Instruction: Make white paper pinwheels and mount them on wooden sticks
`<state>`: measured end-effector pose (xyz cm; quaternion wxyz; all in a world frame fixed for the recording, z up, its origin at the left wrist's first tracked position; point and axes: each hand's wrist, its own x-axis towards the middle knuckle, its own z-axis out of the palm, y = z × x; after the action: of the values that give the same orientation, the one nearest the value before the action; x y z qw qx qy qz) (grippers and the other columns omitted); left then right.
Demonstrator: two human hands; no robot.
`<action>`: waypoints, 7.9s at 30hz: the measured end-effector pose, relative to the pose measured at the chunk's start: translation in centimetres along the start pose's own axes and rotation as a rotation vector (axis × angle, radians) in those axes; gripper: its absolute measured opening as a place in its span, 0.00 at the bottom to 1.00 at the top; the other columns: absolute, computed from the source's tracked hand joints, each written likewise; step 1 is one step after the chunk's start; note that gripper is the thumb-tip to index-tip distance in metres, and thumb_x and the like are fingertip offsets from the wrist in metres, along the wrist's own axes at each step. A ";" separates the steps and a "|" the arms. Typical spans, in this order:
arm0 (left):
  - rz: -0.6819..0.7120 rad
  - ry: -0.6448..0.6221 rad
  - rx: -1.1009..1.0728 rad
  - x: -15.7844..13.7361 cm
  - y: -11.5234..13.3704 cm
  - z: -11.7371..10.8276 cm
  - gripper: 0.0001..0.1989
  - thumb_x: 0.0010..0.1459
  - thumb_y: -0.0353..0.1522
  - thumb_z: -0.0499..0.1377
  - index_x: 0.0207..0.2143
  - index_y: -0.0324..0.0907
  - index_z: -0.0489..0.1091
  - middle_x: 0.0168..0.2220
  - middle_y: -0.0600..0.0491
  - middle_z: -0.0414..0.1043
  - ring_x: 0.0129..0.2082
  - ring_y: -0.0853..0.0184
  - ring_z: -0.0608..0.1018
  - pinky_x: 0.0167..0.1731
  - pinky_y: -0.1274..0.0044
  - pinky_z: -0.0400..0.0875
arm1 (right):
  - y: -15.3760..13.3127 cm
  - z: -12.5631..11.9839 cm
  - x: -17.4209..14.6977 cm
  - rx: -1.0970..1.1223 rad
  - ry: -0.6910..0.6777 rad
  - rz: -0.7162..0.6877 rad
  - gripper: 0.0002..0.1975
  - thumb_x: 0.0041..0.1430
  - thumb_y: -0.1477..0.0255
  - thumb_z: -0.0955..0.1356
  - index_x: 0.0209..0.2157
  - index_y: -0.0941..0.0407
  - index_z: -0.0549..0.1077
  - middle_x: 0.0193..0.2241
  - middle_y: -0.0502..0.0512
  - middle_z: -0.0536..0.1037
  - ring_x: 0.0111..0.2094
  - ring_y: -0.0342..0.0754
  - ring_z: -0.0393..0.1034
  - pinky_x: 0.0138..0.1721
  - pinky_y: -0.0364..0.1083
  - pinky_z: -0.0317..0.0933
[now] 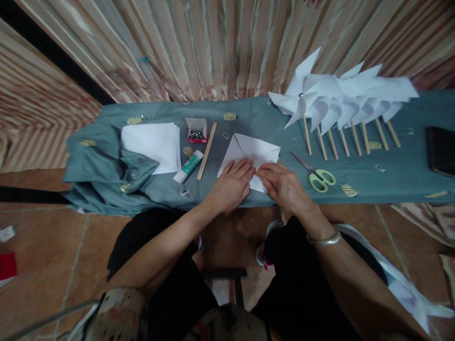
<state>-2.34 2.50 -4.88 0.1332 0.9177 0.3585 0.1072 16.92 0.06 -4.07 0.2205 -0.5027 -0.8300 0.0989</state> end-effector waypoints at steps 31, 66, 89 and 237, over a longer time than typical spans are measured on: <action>0.016 0.022 -0.014 0.0 -0.2 0.1 0.23 0.64 0.27 0.50 0.61 0.34 0.63 0.65 0.42 0.61 0.67 0.56 0.60 0.66 0.59 0.54 | -0.6 -0.8 -2.9 -0.031 -0.010 -0.054 0.13 0.64 0.78 0.61 0.42 0.61 0.77 0.46 0.65 0.79 0.46 0.57 0.71 0.47 0.55 0.69; 0.006 0.045 -0.048 -0.1 -0.3 -0.1 0.26 0.63 0.28 0.50 0.63 0.34 0.58 0.66 0.38 0.58 0.68 0.56 0.59 0.66 0.58 0.53 | -0.6 -2.9 -3.0 0.028 0.110 0.131 0.15 0.66 0.71 0.62 0.47 0.57 0.77 0.46 0.62 0.81 0.49 0.56 0.75 0.52 0.58 0.68; -0.434 0.351 0.004 -8.8 -8.5 -6.6 0.21 0.57 0.38 0.62 0.52 0.40 0.70 0.46 0.45 0.72 0.48 0.56 0.74 0.51 0.65 0.71 | -1.4 1.7 1.0 -0.122 0.153 0.083 0.20 0.67 0.67 0.60 0.55 0.59 0.70 0.51 0.67 0.78 0.52 0.60 0.72 0.54 0.61 0.66; 0.084 0.130 -0.084 -1.5 -0.3 -0.5 0.08 0.66 0.29 0.53 0.40 0.36 0.71 0.50 0.47 0.73 0.45 0.61 0.71 0.42 0.70 0.71 | -0.6 0.8 5.5 0.449 0.341 0.601 0.16 0.55 0.57 0.72 0.36 0.55 0.74 0.27 0.50 0.77 0.28 0.47 0.72 0.32 0.47 0.65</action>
<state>-3.78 1.76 -4.66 0.1436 0.9166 0.3229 0.1872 13.87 4.61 -3.10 0.4204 -0.6713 -0.5557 0.2526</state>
